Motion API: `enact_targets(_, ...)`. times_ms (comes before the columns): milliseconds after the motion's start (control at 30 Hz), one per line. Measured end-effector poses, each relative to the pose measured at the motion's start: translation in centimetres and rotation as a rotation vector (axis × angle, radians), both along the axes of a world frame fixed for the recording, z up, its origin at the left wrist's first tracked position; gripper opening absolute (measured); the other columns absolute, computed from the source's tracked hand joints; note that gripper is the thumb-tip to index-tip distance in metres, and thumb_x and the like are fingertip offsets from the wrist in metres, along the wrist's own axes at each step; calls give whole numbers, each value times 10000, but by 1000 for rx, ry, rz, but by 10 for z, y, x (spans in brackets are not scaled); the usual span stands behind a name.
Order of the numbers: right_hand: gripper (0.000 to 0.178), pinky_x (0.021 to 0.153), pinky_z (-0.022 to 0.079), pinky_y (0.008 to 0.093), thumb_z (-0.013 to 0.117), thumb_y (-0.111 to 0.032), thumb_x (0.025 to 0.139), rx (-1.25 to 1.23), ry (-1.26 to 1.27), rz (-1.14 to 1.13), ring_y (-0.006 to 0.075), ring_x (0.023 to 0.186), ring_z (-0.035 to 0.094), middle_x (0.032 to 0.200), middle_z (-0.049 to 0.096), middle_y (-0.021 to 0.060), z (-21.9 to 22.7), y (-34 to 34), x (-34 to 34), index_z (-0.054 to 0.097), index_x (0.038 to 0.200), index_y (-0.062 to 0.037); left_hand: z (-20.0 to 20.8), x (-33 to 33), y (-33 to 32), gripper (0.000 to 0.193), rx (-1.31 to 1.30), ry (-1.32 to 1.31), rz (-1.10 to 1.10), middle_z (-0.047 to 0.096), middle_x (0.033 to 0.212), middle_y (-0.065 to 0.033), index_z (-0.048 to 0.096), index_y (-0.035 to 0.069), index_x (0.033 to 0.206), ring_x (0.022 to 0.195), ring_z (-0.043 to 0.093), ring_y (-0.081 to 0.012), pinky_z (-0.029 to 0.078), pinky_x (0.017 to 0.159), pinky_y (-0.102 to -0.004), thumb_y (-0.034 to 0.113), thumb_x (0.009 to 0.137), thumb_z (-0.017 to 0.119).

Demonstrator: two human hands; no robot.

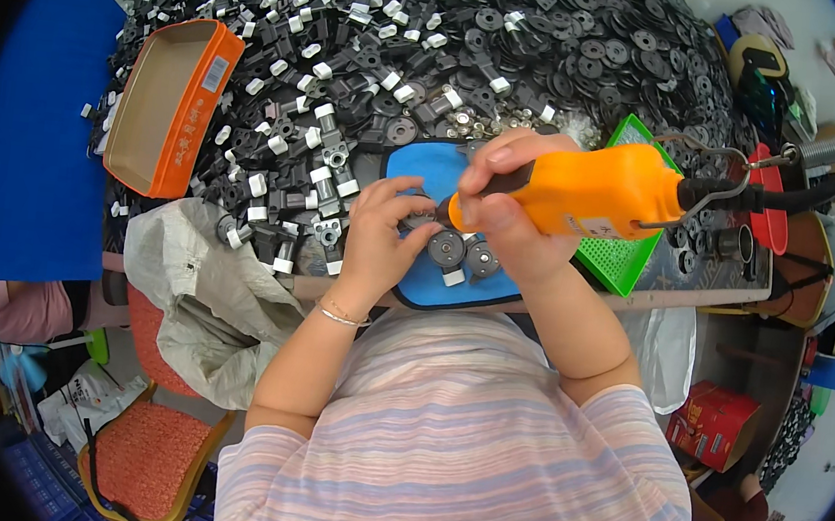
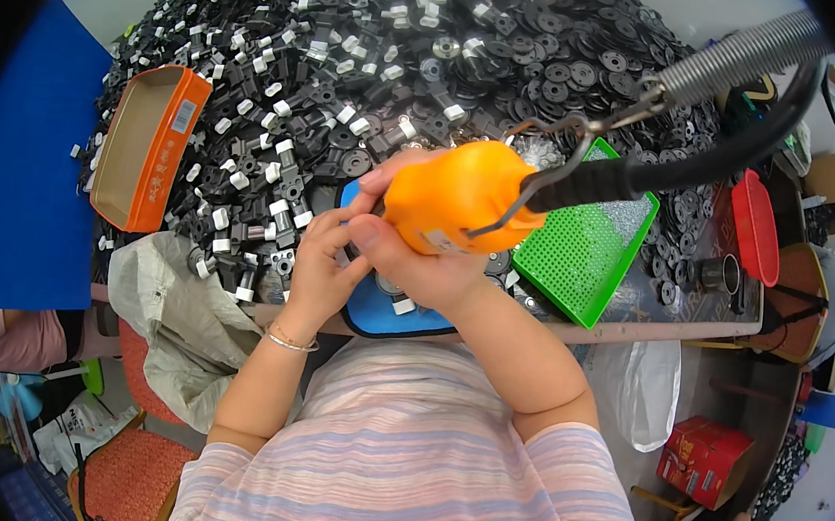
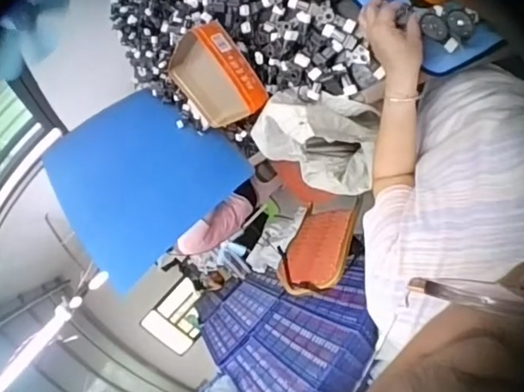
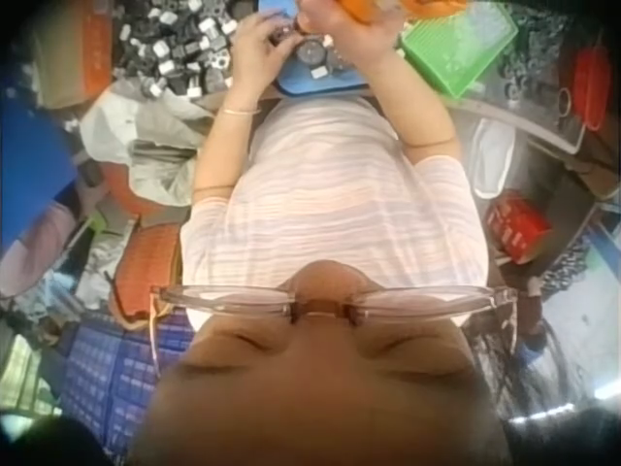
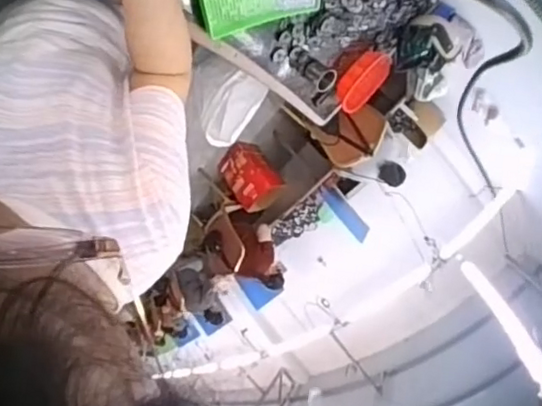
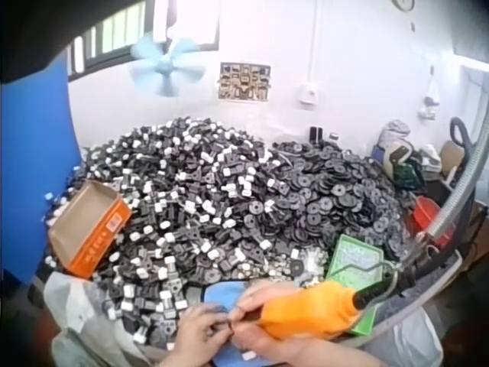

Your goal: Manually placing small components onto a fixture and securing them using an electric screwdriver.

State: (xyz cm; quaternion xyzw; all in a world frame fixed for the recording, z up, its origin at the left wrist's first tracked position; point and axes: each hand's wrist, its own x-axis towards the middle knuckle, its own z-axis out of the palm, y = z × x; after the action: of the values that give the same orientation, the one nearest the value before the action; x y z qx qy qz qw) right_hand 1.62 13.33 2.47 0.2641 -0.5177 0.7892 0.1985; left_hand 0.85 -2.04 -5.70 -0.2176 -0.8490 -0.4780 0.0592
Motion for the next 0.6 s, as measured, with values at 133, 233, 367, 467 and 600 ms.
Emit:
enact_targets(133, 269, 528, 490, 225, 659, -91, 841, 49, 23, -63, 138, 621, 574, 887, 563, 144, 1, -3, -1, 491, 1033, -7, -5, -1, 0, 141, 22, 31, -2, 631, 1078, -54, 667, 88, 800, 1040, 538, -275, 372, 911, -392, 120, 688, 747)
enact_targets(233, 271, 529, 491, 229, 661, -89, 839, 31, 15, -57, 140, 626, 575, 890, 563, 144, 1, -3, -1, 492, 1035, -7, -4, 0, 0, 125, 13, 60, 13, 631, 1078, -45, 661, 95, 784, 1046, 536, -268, 362, 918, -392, 120, 689, 739)
enact_targets(367, 275, 528, 491, 232, 662, -92, 838, 35, 33, -62, 142, 624, 575, 889, 564, 145, 1, -4, -1, 492, 1036, -4, -4, -1, 1, 123, -54, 154, 39, 631, 1072, -35, 646, 105, 758, 1058, 530, -266, 339, 940, -402, 108, 669, 731)
enact_targets(467, 271, 527, 490, 234, 660, -96, 840, 46, 39, -68, 143, 618, 573, 888, 565, 147, 1, -5, 0, 492, 1032, -2, -7, -1, 2, 128, -76, 178, 41, 629, 1072, -34, 635, 105, 747, 1066, 527, -269, 333, 948, -416, 106, 658, 728)
enact_targets(600, 274, 601, 495, 251, 661, -30, 811, 31, 32, -29, 149, 690, 588, 917, 564, 130, 0, -5, 0, 506, 1035, 4, -6, 0, 2, 132, -85, 186, 47, 627, 1075, -36, 630, 105, 744, 1072, 526, -270, 327, 958, -431, 109, 658, 729)
